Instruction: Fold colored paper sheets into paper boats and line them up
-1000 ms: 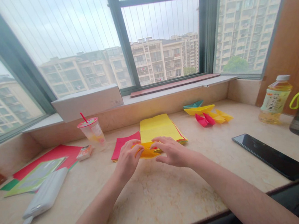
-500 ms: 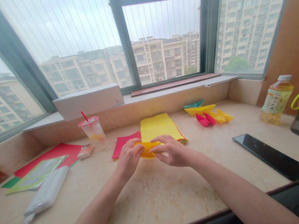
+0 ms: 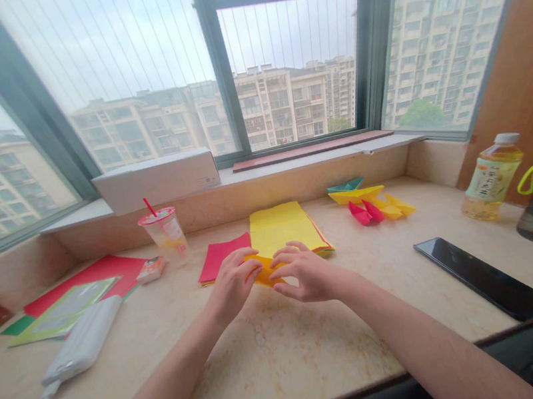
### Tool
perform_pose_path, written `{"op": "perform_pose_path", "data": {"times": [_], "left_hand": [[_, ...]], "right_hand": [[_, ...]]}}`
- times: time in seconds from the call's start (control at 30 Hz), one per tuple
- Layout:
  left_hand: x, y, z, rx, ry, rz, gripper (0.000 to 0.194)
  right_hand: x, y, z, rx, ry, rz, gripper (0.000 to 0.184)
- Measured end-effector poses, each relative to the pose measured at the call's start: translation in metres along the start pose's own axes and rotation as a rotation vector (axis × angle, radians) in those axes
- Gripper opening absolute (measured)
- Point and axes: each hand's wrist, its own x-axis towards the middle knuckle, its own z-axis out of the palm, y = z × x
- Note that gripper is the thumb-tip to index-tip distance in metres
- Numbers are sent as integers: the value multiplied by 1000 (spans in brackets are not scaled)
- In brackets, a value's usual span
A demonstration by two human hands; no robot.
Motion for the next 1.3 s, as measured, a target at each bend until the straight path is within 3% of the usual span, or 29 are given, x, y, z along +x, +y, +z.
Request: {"op": "perform_pose_path", "data": {"times": [0.2,0.37,0.57,0.77,0.97,1.17,1.3], "left_hand": [[1,-1,-1,-7,55,-67,13],[1,-1,-1,-25,98,-76,13],[1,-1,0,-10,114,-78,12],[2,-7,1,18,185,-100,24],[5,-10,-2,42,193,-113,22],[7,-10,-5,44,207,-95,22],[8,-11,-5,39,213,-88,23]], "right_hand": [[-1,5,1,-75,-38,-40,25],[0,10,6,-145,10,-25,8],[2,9,4,-143,59,-25,11],[1,14,3,-167,99,25,13],[1,23,-1,-173,163,105,16],[-5,34,-39,-250,325,256,18],[-47,53,-86,-386,330,353,22]]}}
